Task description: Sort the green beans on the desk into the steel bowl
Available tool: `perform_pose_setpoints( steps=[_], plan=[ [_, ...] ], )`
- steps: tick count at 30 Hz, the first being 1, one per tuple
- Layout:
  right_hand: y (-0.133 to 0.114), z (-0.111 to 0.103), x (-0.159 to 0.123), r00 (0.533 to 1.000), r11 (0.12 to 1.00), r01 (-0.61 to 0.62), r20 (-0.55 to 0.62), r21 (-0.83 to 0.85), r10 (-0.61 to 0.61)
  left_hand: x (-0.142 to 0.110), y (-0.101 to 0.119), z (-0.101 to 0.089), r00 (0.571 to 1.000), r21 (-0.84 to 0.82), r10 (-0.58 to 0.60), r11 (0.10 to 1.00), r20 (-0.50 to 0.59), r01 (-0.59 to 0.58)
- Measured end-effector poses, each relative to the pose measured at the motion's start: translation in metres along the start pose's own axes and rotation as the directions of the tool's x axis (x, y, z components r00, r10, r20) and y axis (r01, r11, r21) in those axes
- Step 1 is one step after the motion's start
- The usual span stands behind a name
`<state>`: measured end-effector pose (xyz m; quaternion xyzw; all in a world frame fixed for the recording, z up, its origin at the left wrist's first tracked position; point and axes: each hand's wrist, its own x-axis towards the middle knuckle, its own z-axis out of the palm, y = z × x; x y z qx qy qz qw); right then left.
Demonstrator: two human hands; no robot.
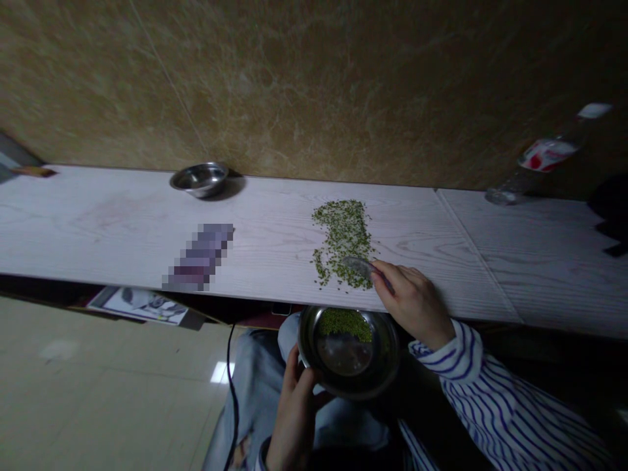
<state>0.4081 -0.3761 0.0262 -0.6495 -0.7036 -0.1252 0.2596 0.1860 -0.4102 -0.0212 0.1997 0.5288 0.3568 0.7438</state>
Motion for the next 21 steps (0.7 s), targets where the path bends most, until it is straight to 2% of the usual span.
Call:
perform_pose_setpoints(
  steps=[7, 12, 21],
  plan=[
    [-0.009, 0.001, -0.006, 0.995, 0.998, 0.061, 0.074, -0.010, -0.060, -0.002, 0.000, 0.000, 1.000, 0.003, -0.009, 1.000, 0.011, 0.009],
    [-0.016, -0.005, -0.011, 0.991, 0.995, 0.104, 0.080, 0.007, -0.104, -0.001, -0.001, -0.001, 1.000, -0.014, -0.007, 1.000, -0.006, 0.007],
    [-0.014, -0.013, -0.019, 0.995, 0.998, 0.065, 0.070, 0.020, -0.067, -0.001, -0.004, -0.003, 1.000, -0.023, -0.019, 1.000, 0.007, 0.020]
  ],
)
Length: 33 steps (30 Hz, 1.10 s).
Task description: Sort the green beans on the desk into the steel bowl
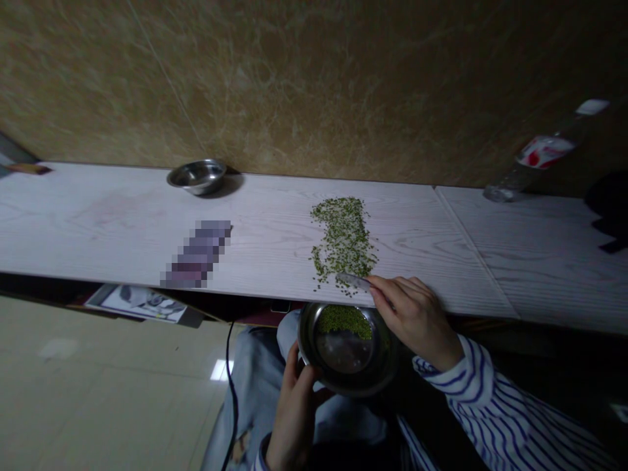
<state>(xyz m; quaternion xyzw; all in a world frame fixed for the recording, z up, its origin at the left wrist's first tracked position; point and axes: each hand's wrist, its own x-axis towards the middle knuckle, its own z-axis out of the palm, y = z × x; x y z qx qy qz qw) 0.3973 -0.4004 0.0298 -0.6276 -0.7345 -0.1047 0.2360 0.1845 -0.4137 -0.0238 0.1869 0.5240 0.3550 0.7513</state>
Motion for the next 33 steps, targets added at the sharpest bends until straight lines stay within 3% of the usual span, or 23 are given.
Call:
perform_pose_setpoints(
  steps=[13, 33],
  plan=[
    [-0.001, -0.004, -0.016, 1.000, 0.999, -0.018, 0.018, 0.050, 0.017, -0.003, 0.004, 0.004, 1.000, 0.004, 0.019, 1.000, -0.004, -0.018],
    [-0.009, 0.000, -0.016, 0.999, 0.999, -0.024, 0.031, 0.049, 0.022, -0.003, 0.004, 0.007, 1.000, 0.012, 0.009, 1.000, 0.006, -0.009]
  ],
)
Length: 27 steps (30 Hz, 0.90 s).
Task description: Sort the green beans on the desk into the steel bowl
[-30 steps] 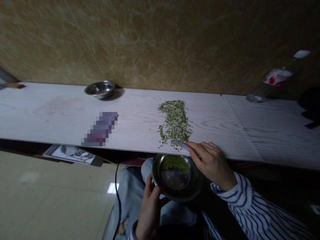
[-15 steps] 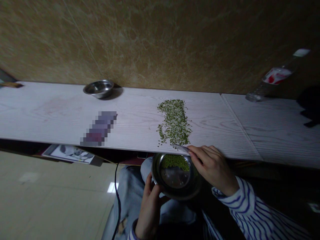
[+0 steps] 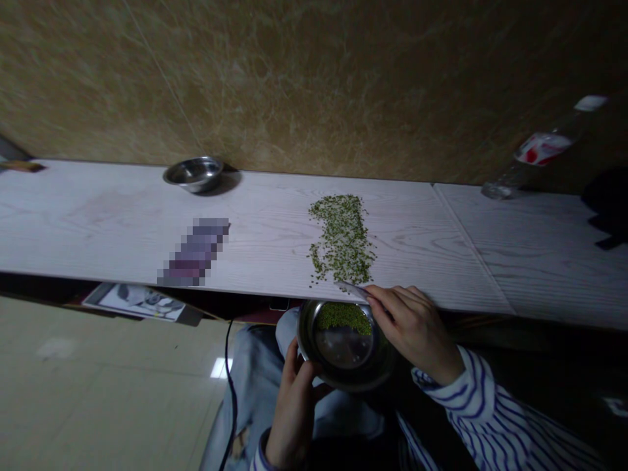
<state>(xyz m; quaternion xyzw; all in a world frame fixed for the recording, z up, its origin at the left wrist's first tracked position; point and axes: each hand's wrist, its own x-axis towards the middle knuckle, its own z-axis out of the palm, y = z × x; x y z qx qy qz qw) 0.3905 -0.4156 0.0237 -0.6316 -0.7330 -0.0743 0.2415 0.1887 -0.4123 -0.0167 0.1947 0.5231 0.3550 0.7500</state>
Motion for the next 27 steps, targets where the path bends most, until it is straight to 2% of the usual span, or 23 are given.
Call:
perform_pose_setpoints(
  steps=[7, 21, 27],
  plan=[
    [-0.001, 0.004, -0.001, 0.997, 1.000, -0.015, -0.082, -0.005, 0.015, 0.000, -0.001, -0.002, 1.000, 0.015, 0.021, 1.000, -0.020, -0.021],
    [-0.009, 0.009, 0.003, 0.992, 0.999, -0.048, -0.116, -0.021, 0.045, 0.003, 0.000, -0.005, 0.999, -0.004, 0.024, 1.000, 0.036, -0.024],
    [-0.013, 0.010, 0.005, 0.996, 0.999, -0.049, -0.080, -0.002, 0.049, 0.004, 0.002, -0.006, 0.999, -0.019, 0.021, 1.000, 0.033, -0.020]
  ],
)
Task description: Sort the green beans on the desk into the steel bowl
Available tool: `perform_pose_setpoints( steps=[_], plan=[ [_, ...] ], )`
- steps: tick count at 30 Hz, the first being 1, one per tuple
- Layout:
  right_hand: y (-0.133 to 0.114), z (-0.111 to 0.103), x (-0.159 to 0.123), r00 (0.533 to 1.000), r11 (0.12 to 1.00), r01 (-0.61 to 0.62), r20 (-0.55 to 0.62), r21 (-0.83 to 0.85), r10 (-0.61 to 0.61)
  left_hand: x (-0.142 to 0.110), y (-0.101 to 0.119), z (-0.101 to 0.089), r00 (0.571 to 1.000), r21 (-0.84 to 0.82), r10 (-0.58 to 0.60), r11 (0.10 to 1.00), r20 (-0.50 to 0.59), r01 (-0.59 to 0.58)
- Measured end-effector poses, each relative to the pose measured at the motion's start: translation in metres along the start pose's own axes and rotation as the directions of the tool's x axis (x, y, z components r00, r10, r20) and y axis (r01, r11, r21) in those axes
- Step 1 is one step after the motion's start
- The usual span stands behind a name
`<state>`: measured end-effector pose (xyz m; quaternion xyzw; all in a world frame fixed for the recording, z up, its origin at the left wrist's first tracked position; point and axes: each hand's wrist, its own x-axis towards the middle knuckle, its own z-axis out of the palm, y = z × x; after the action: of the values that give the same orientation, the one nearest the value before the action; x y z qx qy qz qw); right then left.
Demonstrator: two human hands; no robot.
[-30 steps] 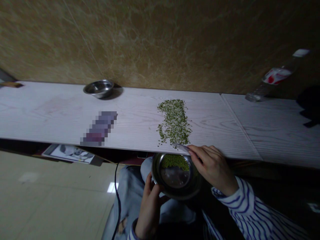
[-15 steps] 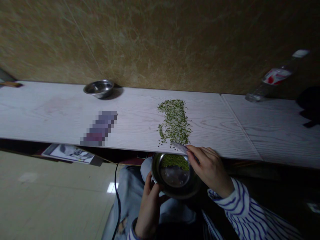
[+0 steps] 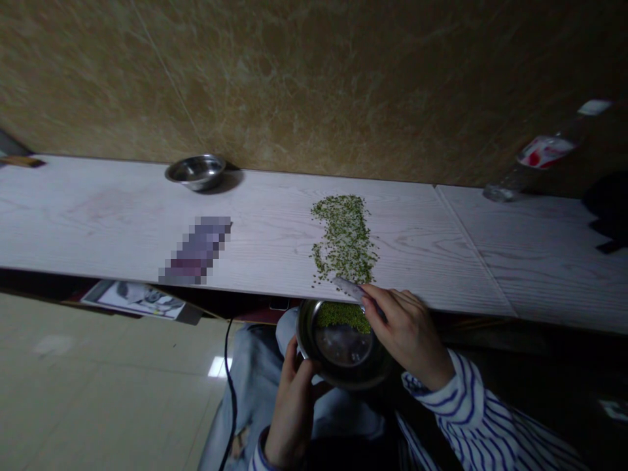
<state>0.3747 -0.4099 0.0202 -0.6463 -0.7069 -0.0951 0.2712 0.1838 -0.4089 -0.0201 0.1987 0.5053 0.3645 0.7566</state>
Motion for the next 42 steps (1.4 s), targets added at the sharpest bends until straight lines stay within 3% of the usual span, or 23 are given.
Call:
perform_pose_setpoints(
  steps=[16, 42],
  plan=[
    [-0.005, 0.006, 0.007, 0.999, 1.000, -0.014, -0.045, -0.021, 0.013, 0.000, 0.006, -0.002, 1.000, -0.004, 0.002, 1.000, -0.006, -0.002],
    [-0.011, 0.012, 0.010, 0.999, 0.999, -0.041, -0.007, -0.009, 0.041, -0.003, 0.011, 0.002, 0.998, -0.018, 0.033, 0.999, -0.053, -0.034]
  ],
)
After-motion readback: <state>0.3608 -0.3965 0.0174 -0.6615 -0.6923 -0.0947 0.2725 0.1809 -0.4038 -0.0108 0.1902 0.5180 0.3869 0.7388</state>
